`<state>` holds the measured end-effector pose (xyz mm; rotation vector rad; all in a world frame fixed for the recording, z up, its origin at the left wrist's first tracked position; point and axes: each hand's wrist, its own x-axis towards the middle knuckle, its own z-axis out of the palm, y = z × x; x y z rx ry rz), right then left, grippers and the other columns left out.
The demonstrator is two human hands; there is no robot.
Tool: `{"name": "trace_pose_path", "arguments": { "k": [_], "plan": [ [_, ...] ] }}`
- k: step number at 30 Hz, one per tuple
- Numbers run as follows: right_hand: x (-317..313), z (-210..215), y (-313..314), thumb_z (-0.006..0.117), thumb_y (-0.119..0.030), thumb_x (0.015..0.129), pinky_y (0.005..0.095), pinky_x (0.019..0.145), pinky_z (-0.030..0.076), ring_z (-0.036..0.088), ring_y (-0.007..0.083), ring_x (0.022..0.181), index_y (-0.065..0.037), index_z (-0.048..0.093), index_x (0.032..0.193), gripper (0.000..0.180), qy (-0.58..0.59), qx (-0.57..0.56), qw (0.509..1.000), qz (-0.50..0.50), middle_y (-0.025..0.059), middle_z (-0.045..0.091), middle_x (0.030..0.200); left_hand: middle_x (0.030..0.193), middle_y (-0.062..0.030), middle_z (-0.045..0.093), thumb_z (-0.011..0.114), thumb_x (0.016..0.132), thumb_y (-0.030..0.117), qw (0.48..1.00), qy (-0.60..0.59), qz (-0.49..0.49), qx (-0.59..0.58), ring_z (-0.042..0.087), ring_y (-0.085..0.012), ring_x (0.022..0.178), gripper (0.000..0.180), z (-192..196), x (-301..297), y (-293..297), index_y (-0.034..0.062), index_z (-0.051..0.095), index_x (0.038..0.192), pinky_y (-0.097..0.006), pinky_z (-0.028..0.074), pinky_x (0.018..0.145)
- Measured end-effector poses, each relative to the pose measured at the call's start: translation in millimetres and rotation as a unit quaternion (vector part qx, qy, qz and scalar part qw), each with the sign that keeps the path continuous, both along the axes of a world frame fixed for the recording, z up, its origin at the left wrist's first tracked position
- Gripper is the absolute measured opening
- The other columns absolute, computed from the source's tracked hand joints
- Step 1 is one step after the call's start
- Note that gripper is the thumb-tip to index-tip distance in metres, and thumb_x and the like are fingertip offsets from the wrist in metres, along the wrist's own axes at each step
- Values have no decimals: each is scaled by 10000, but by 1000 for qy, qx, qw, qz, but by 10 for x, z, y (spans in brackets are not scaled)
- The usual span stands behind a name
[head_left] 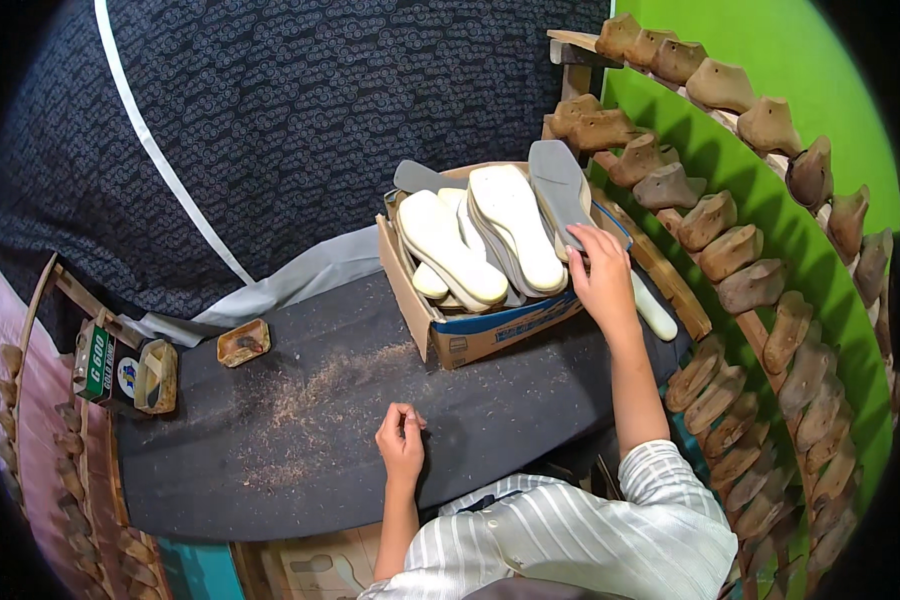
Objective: The person is applying glue or a coating to a shoe sole using a brush.
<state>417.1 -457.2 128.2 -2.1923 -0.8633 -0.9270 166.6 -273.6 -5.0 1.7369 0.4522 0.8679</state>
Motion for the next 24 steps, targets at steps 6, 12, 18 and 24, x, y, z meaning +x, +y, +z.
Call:
{"name": "trace_pose_path", "arguments": {
  "k": [6,12,18,24],
  "plan": [
    [-9,99,55,580,56,741,382,822,455,576,288,955,-49,635,982,268,-20,95,995,40,121,637,953,610,-64,559,509,831,60,997,38,36,49,555,-128,567,127,33,-40,-17,-4,519,722,-243,436,555],
    [-288,143,142,545,155,661,381,876,464,592,269,964,-44,649,962,376,-60,149,985,64,110,644,921,599,-69,578,569,804,68,991,77,90,59,551,-120,547,118,-7,-156,68,-5,553,713,-243,439,540],
    [-685,131,325,586,130,621,464,878,479,615,279,879,-32,684,882,322,-184,173,957,140,99,652,842,590,-63,580,581,815,76,987,83,116,67,540,-129,521,135,80,-360,226,4,572,700,-255,434,511],
    [-1199,-45,929,657,12,627,508,845,496,618,271,850,-32,683,831,210,-133,237,916,296,97,651,810,564,-49,566,608,807,83,977,115,154,88,524,-141,519,138,93,-799,588,16,577,691,-256,433,513]
  ]
}}
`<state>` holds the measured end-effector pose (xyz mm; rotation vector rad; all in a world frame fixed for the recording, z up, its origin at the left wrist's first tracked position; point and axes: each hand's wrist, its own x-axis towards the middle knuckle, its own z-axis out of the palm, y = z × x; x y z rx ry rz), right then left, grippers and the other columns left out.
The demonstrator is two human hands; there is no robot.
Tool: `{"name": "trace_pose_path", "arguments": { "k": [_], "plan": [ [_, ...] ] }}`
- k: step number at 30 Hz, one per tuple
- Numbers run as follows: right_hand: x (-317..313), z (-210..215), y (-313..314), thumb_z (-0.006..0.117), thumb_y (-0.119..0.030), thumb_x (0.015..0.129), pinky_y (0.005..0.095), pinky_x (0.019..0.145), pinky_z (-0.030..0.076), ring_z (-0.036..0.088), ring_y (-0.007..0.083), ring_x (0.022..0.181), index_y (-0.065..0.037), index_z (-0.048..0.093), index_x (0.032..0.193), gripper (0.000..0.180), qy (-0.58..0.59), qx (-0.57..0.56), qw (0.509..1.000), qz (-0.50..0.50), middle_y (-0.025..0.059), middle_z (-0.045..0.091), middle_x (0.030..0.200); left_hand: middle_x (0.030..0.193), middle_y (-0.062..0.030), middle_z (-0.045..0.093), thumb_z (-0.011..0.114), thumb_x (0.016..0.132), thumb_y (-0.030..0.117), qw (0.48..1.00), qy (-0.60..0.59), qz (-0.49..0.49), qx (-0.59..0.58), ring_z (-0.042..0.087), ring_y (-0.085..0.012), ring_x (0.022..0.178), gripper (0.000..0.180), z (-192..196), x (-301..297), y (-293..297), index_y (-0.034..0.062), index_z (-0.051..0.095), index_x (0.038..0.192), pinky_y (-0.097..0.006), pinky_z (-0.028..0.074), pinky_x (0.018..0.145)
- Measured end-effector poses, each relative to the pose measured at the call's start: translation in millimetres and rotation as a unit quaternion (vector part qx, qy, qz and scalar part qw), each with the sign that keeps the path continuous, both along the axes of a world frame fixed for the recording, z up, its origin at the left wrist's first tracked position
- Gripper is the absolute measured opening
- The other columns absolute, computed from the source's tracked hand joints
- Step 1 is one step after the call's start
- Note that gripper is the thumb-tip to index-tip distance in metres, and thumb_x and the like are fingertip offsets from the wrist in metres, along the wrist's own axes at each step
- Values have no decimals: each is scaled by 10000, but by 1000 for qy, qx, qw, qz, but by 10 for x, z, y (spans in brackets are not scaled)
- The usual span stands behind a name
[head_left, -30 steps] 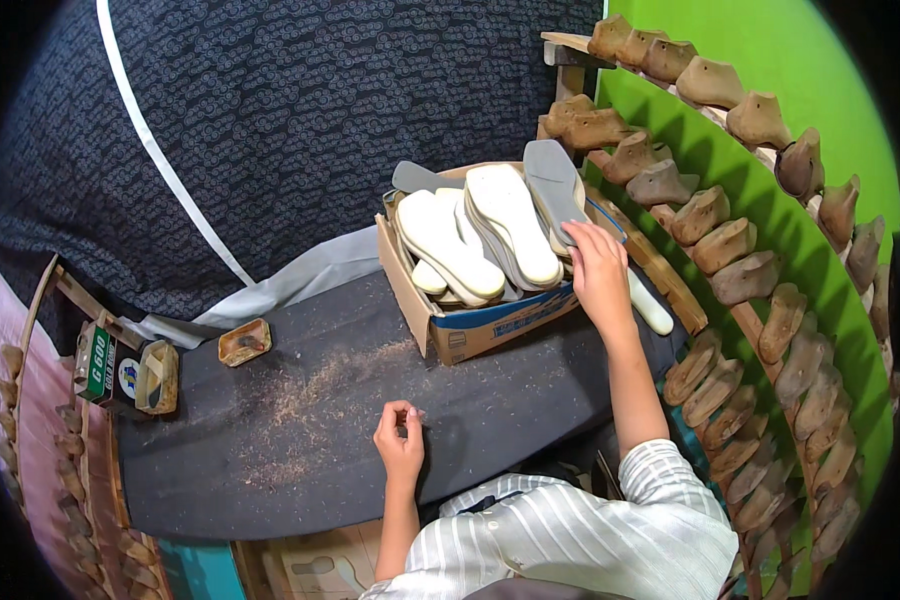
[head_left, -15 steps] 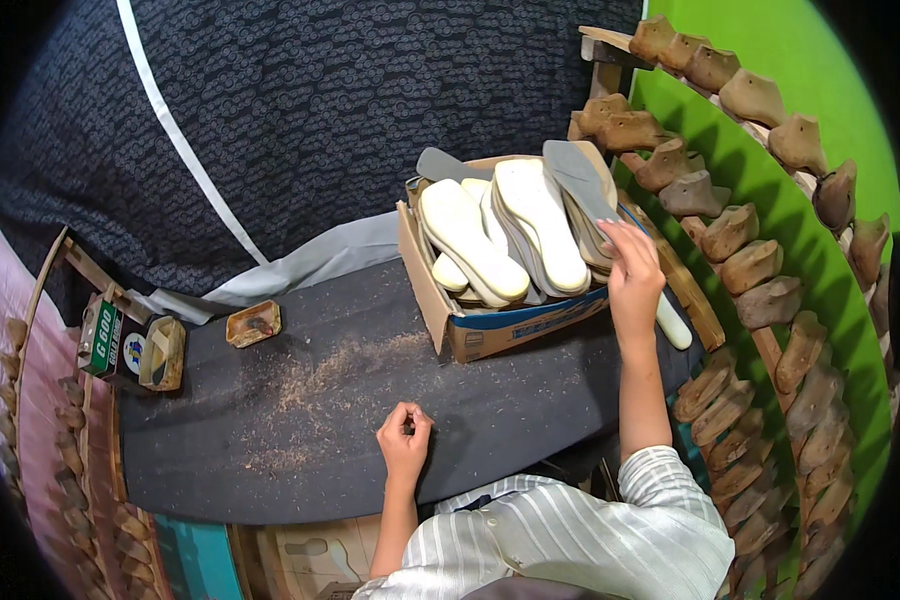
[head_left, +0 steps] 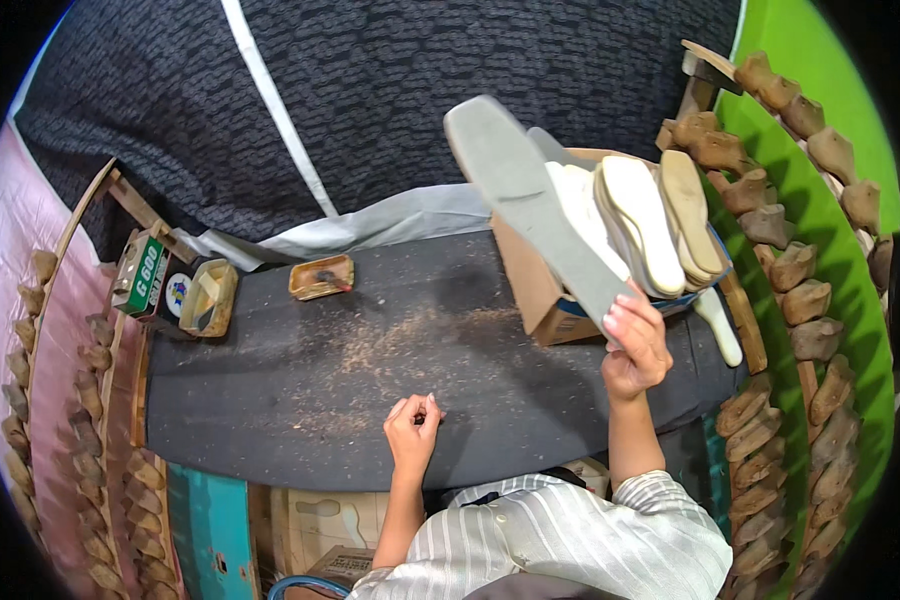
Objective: The person is applying glue or a coating to a shoe sole using a brush.
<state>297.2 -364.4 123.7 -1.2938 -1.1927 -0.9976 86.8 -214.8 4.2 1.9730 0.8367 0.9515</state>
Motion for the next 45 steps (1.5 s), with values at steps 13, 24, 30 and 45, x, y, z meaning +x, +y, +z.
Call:
{"name": "trace_pose_path", "arguments": {
  "k": [13,24,30,45],
  "plan": [
    [-1477,-829,1635,562,-213,883,406,879,487,592,241,974,0,564,1068,283,600,18,663,446,130,605,1020,1098,-87,517,543,879,128,995,-74,-8,-71,546,-117,775,130,85,-947,1215,27,612,923,-224,446,624],
    [-2129,-1248,2094,413,-187,949,425,916,464,536,228,1087,-19,435,1235,332,823,-25,298,483,109,532,1182,1348,-158,363,206,886,636,774,-428,-95,-457,460,-307,1153,714,124,-882,1830,163,148,1417,-439,401,943],
    [-2073,-1314,2137,401,-187,948,385,902,465,571,225,1029,43,479,1202,352,751,-201,413,474,143,575,1126,1256,-149,461,200,873,651,699,-462,-159,-522,572,-282,952,730,-66,-830,1932,108,302,1351,-455,492,790],
    [-933,-1425,3312,677,-150,804,233,675,481,595,82,744,-93,541,1152,378,508,-241,787,252,82,636,929,1070,-173,559,95,890,624,757,-360,-226,-496,605,-248,755,751,-144,-910,1950,40,406,1244,-377,525,661]
  ]
}}
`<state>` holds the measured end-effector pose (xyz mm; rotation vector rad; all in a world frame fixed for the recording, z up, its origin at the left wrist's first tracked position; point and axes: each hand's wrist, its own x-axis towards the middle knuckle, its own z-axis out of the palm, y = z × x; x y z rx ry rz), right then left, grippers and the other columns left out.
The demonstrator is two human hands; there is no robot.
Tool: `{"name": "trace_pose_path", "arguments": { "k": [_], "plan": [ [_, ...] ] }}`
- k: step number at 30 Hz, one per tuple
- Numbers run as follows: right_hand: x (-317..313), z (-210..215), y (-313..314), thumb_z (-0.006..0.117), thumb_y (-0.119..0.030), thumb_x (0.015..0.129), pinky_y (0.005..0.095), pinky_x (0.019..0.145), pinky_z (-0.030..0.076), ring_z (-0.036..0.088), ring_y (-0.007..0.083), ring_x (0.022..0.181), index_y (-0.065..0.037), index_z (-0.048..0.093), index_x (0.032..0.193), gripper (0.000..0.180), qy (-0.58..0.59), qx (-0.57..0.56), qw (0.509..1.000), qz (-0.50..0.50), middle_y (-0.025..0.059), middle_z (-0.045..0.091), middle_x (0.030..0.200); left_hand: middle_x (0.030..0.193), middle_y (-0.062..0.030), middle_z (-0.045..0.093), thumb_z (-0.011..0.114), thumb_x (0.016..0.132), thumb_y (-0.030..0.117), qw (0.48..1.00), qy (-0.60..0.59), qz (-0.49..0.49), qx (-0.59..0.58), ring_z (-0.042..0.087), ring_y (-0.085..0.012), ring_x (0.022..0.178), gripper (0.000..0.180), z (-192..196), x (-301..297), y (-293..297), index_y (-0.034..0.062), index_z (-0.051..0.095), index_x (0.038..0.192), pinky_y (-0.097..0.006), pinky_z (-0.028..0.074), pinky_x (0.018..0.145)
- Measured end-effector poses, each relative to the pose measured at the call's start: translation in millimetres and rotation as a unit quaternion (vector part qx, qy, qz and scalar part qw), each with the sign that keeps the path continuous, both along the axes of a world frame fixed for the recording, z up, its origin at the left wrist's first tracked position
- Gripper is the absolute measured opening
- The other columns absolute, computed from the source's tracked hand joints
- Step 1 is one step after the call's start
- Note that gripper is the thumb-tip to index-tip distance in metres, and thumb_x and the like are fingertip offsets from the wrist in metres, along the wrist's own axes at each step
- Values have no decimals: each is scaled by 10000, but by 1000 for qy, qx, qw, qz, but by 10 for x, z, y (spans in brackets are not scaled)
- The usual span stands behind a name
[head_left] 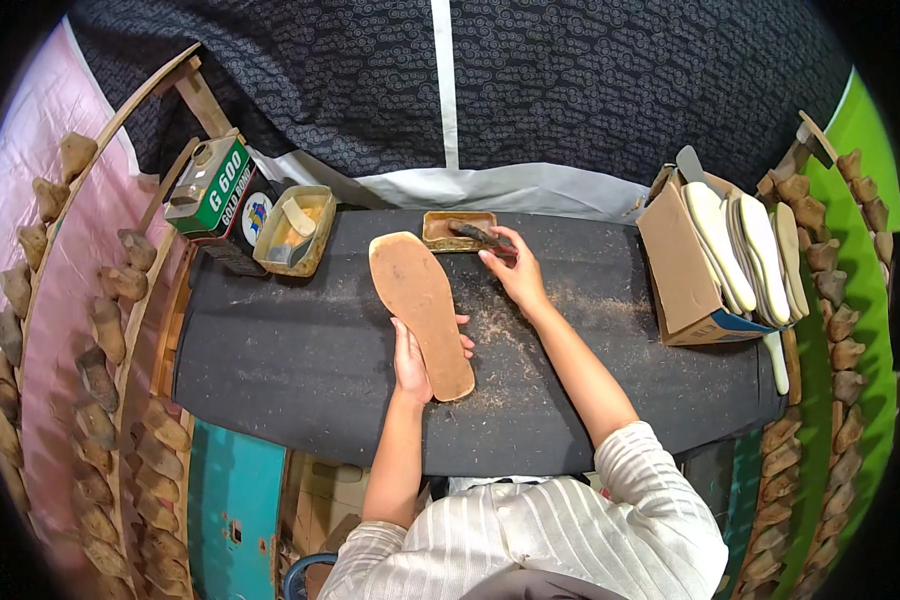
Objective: The person is applying glue or a coating to a shoe sole using a brush.
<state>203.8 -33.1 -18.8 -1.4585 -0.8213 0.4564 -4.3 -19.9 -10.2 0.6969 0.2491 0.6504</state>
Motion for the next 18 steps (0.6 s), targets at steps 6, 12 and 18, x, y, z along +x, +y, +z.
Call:
{"name": "trace_pose_path", "arguments": {
  "k": [6,12,18],
  "plan": [
    [-47,104,-39,622,-93,835,248,662,494,605,95,770,-51,624,1003,174,-72,72,994,-43,74,642,939,1061,-166,562,102,892,622,1000,3,-6,0,612,-257,729,736,-31,-37,18,58,412,1250,-380,529,642],
    [-205,516,-328,597,-51,836,269,742,502,630,150,859,-1,610,1014,185,-98,136,983,-74,100,631,960,1055,-173,566,92,895,616,1000,-11,-14,25,611,-243,743,762,24,-29,-55,15,426,1224,-364,523,653],
    [-600,1014,-623,615,-9,755,286,688,499,629,192,759,11,626,930,176,-301,204,931,-3,109,637,840,964,-146,590,85,886,633,996,23,-19,84,589,-210,772,798,-1,-8,-103,-14,455,1172,-329,487,716]
  ]
}}
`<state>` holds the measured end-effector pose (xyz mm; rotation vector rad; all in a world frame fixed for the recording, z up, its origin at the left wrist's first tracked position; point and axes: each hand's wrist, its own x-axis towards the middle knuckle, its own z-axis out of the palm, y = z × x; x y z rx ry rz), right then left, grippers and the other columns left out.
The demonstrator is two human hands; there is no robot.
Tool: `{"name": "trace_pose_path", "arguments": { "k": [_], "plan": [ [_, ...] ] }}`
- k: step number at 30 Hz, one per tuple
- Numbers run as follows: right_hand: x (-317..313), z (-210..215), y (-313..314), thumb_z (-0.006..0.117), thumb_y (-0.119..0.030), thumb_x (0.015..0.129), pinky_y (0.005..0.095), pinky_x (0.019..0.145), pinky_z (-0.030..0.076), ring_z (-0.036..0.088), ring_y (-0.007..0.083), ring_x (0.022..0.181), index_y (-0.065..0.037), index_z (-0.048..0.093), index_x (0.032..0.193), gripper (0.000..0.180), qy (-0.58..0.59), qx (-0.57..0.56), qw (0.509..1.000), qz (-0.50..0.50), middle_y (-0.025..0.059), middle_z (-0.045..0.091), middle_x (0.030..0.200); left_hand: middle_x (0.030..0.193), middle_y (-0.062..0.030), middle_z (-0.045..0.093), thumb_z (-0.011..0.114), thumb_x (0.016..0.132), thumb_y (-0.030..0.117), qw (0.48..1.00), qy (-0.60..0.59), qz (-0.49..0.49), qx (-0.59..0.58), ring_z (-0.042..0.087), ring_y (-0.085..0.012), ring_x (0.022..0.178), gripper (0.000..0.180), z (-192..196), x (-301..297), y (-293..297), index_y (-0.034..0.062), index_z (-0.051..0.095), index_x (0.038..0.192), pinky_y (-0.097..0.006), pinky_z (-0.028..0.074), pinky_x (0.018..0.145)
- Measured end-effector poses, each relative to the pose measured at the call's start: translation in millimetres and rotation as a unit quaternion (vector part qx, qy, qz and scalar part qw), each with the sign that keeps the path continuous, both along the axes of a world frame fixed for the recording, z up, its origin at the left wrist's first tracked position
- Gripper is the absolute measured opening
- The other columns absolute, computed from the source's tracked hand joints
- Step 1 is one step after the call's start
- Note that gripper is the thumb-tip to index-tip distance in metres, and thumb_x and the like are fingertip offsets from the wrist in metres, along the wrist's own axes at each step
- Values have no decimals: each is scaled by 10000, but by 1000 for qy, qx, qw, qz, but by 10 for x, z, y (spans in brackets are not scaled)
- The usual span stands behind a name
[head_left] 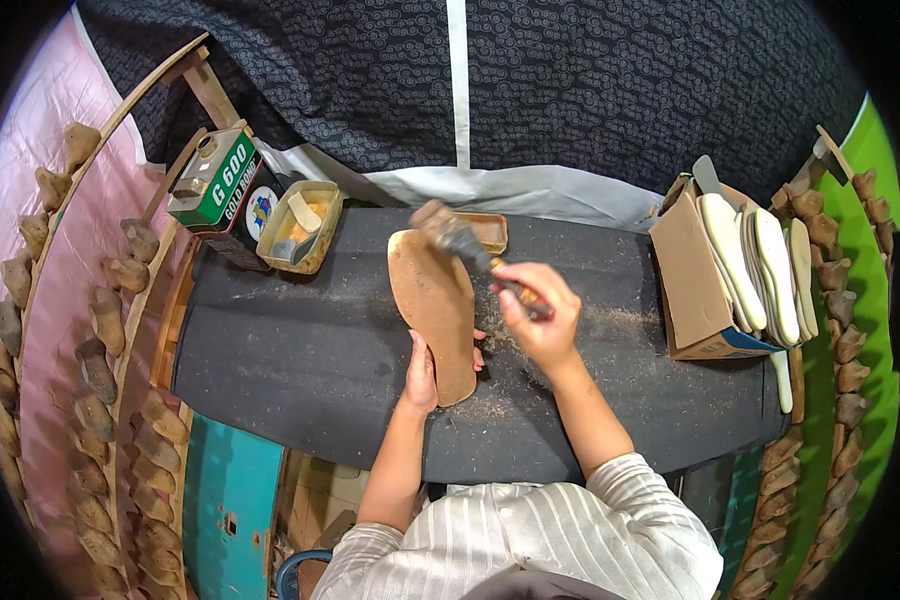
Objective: The person is applying glue or a coating to a shoe sole using a brush.
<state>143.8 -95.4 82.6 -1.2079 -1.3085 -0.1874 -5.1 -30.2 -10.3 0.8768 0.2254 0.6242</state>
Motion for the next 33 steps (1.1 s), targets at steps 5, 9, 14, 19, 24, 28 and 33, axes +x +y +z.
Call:
{"name": "trace_pose_path", "arguments": {
  "k": [5,9,14,19,24,28,33],
  "plan": [
    [-188,72,-36,661,-19,694,300,681,502,629,226,768,-23,643,926,233,-35,-37,997,62,116,639,862,842,-109,592,85,889,628,1000,4,-24,3,580,-205,775,769,-36,18,-46,15,473,1144,-321,471,729],
    [-107,89,-46,657,-41,721,288,675,496,626,218,761,-12,635,923,205,-2,-49,998,-44,123,639,868,961,-132,588,77,893,619,1000,-3,-17,2,571,-203,767,772,-19,36,-43,5,448,1180,-327,473,720],
    [-93,136,-108,658,-30,715,290,679,497,627,215,762,-7,634,919,207,-14,-8,1000,-25,111,645,868,983,-127,583,76,890,625,1000,-5,-6,-1,564,-196,770,787,-22,24,-49,-4,457,1170,-324,470,715],
    [-219,168,-139,664,-27,698,291,669,497,625,214,753,-15,636,903,207,-16,-43,998,45,117,640,845,858,-98,584,95,873,658,999,9,13,30,561,-182,771,803,-4,40,-73,4,487,1125,-299,456,714],
    [-194,199,-159,662,-40,700,288,653,496,620,208,742,-17,635,906,208,-14,-28,999,40,110,641,855,843,-92,579,104,871,662,999,14,-1,43,559,-177,770,793,0,10,-49,11,493,1102,-298,453,718],
    [-226,206,-141,651,-24,706,289,645,496,616,211,737,-14,636,910,205,-38,-19,998,36,108,640,852,842,-87,573,100,871,660,997,35,13,72,555,-174,766,783,15,11,-95,22,494,1096,-298,450,715],
    [-218,206,-187,668,-20,681,294,625,497,613,211,703,-17,638,905,226,-41,-25,996,69,105,635,824,845,-86,571,103,874,654,994,65,49,69,554,-177,772,764,144,10,-121,30,482,1100,-302,450,719]
  ]
}}
